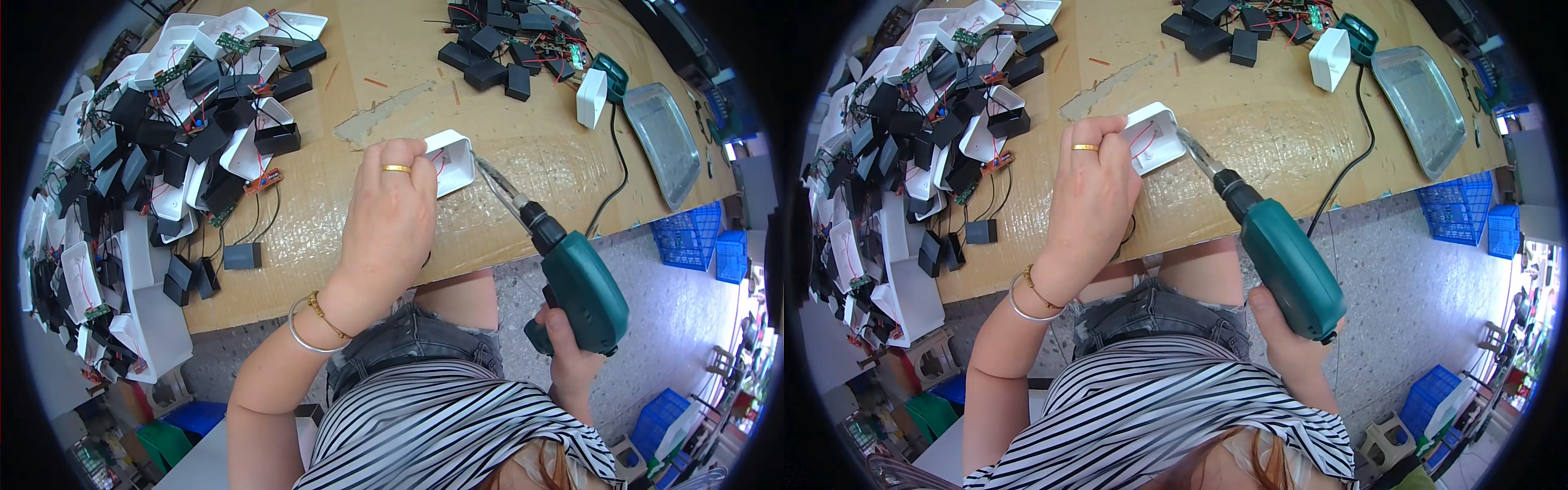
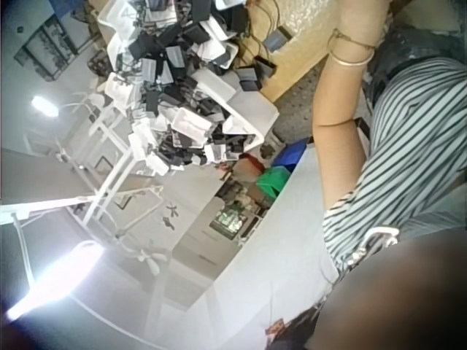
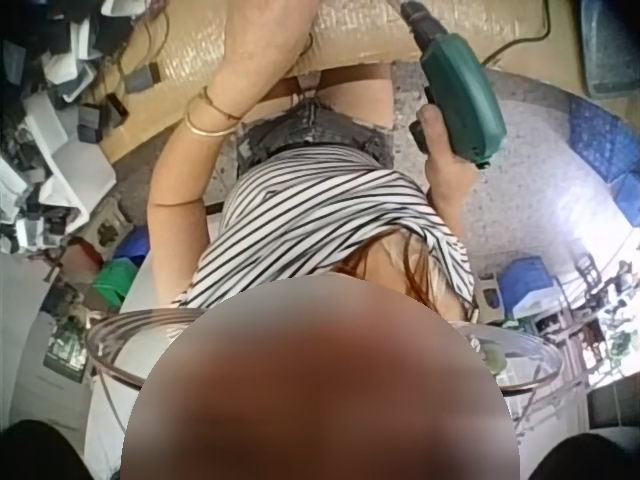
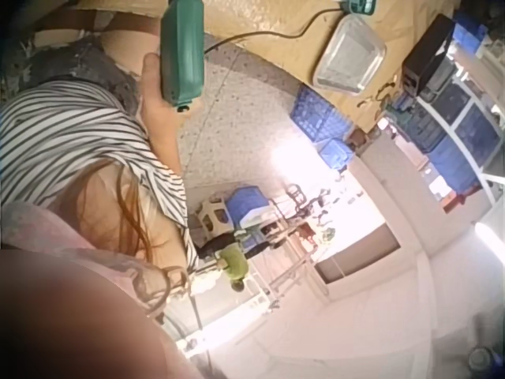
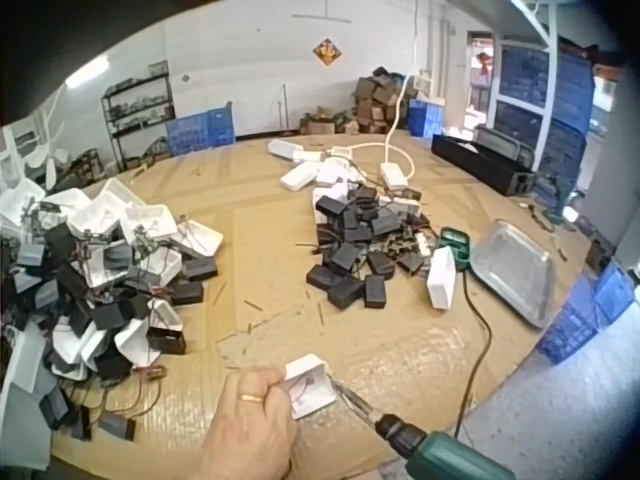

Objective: Soldering wires into small plastic enclosures at a workbench.

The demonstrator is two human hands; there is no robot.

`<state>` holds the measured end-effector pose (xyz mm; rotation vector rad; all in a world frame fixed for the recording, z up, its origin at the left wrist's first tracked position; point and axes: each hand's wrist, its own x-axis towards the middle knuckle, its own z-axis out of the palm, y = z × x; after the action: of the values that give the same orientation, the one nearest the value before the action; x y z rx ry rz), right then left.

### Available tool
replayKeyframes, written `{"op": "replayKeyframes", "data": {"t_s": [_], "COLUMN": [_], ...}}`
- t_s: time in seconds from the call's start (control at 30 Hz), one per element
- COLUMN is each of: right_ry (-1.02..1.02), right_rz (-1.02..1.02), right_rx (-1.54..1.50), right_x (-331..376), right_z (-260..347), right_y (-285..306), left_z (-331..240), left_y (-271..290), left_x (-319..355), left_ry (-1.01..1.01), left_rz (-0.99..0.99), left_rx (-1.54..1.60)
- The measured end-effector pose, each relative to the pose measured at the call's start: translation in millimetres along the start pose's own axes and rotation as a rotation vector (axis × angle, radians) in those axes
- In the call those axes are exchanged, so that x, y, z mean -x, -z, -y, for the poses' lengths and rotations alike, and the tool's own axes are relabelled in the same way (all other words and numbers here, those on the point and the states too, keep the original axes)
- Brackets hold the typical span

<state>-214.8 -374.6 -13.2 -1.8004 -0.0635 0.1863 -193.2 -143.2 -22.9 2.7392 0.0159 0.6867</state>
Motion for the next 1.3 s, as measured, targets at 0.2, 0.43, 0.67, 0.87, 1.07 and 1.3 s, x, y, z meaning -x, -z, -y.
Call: {"op": "replayKeyframes", "data": {"t_s": [0.2, 0.43, 0.67, 0.87, 1.07, 1.3], "right_ry": [0.090, 0.095, 0.121, -0.007, -0.020, 0.004], "right_rz": [0.068, 0.001, -0.046, -0.077, -0.089, 0.059], "right_rx": [0.036, 0.016, -0.076, -0.197, -0.285, -0.587], "right_x": [-3, -4, -7, -17, -38, -78], "right_z": [-3, -6, -7, 8, -1, 2], "right_y": [-3, -2, -2, -1, 4, 14], "left_z": [0, 4, 6, 32, 95, 134], "left_y": [0, -3, 18, 30, 41, 50], "left_x": [0, -1, -8, -30, -85, -155], "left_ry": [-0.009, -0.046, 0.029, 0.049, 0.151, 0.307], "left_rz": [-0.015, -0.039, -0.074, 0.111, 0.091, 0.600], "left_rx": [-0.008, 0.005, 0.148, -0.110, -0.509, -0.782]}}
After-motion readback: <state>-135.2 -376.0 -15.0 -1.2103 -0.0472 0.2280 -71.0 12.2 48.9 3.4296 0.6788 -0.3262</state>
